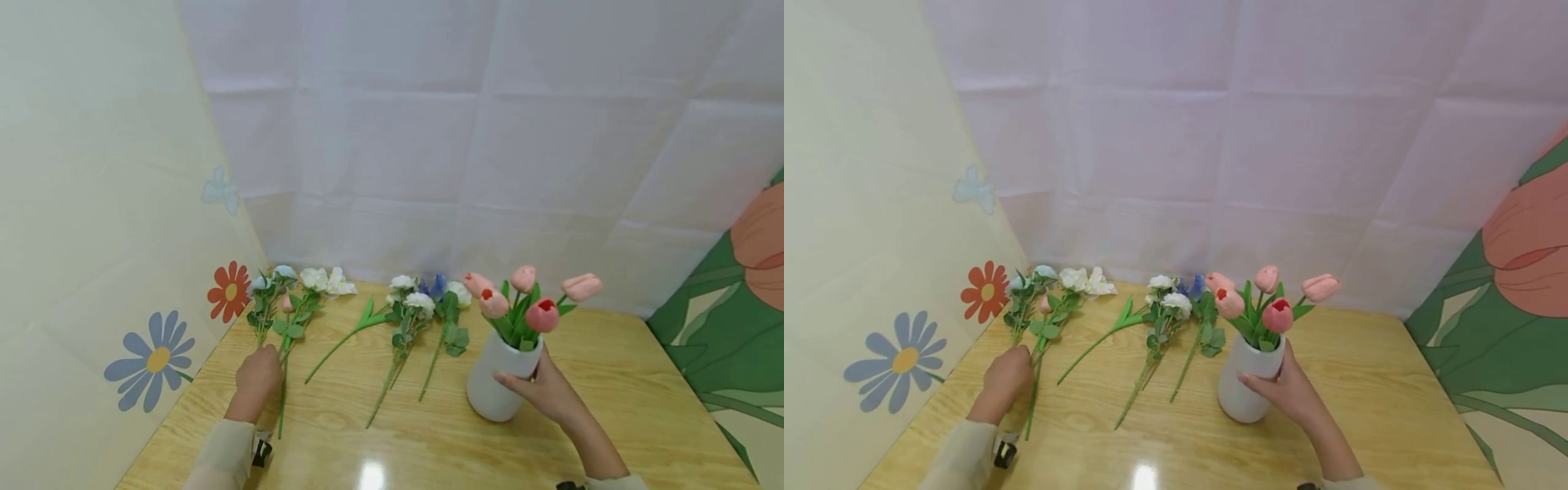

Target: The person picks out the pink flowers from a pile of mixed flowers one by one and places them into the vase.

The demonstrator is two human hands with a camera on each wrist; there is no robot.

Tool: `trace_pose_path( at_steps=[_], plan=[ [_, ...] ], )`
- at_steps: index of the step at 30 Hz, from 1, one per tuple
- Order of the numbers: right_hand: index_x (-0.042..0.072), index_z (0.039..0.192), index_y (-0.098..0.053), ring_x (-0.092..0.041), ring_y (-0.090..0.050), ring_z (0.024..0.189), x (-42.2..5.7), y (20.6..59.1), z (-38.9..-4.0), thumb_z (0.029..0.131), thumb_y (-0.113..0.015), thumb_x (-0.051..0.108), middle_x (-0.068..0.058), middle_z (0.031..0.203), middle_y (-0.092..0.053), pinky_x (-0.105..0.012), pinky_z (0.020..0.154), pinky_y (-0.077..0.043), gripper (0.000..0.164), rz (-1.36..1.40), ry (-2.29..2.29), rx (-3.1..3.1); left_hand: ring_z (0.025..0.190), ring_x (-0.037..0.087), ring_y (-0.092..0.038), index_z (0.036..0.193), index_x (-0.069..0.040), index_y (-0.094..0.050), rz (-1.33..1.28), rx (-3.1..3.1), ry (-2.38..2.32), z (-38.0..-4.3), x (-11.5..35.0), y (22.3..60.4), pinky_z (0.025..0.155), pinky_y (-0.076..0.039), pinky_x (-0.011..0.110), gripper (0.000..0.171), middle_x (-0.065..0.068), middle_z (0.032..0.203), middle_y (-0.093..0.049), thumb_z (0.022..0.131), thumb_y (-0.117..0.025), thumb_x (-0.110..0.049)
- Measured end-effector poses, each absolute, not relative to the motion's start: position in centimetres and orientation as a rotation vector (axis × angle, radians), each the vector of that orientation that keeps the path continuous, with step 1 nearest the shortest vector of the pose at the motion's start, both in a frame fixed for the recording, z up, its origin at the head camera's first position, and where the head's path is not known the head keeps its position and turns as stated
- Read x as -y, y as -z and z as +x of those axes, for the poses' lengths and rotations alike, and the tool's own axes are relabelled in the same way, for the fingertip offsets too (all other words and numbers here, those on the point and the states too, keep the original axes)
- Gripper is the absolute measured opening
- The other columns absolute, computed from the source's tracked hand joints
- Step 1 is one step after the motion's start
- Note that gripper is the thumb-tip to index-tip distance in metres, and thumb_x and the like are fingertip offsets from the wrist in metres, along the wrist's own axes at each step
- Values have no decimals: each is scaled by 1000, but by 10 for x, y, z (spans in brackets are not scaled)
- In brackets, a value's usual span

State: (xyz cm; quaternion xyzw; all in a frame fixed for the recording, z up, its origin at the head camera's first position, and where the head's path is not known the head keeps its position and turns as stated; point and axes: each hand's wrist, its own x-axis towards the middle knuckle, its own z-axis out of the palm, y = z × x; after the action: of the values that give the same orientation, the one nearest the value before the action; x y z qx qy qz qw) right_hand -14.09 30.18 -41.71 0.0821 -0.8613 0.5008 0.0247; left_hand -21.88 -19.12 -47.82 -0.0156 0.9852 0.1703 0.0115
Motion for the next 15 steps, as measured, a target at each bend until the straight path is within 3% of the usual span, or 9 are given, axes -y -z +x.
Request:
trace_pose_path(
  at_steps=[8, 15],
  plan=[
    [12, 156, -13, -26, -51, 122, -301, 417, -141, 93, -76, 18, -19, 143, -45, -43, 95, -50, 90, 285, -1509, 2667, 75, 40, -65, 87, 4, -60, -14, -3044, -569, -220, 196, 479, 63, -54, 49, 12, 18, 79, -62, 92, -50, 2],
    [11, 156, -15, -26, -51, 121, -302, 418, -142, 92, -76, 17, -20, 142, -45, -41, 94, -51, 89, 292, -1499, 2662, 70, 35, -62, 82, 3, -58, -11, -3036, -678, -221, 197, 476, 62, -52, 49, 14, 17, 76, -61, 90, -48, -1]
  ],
)
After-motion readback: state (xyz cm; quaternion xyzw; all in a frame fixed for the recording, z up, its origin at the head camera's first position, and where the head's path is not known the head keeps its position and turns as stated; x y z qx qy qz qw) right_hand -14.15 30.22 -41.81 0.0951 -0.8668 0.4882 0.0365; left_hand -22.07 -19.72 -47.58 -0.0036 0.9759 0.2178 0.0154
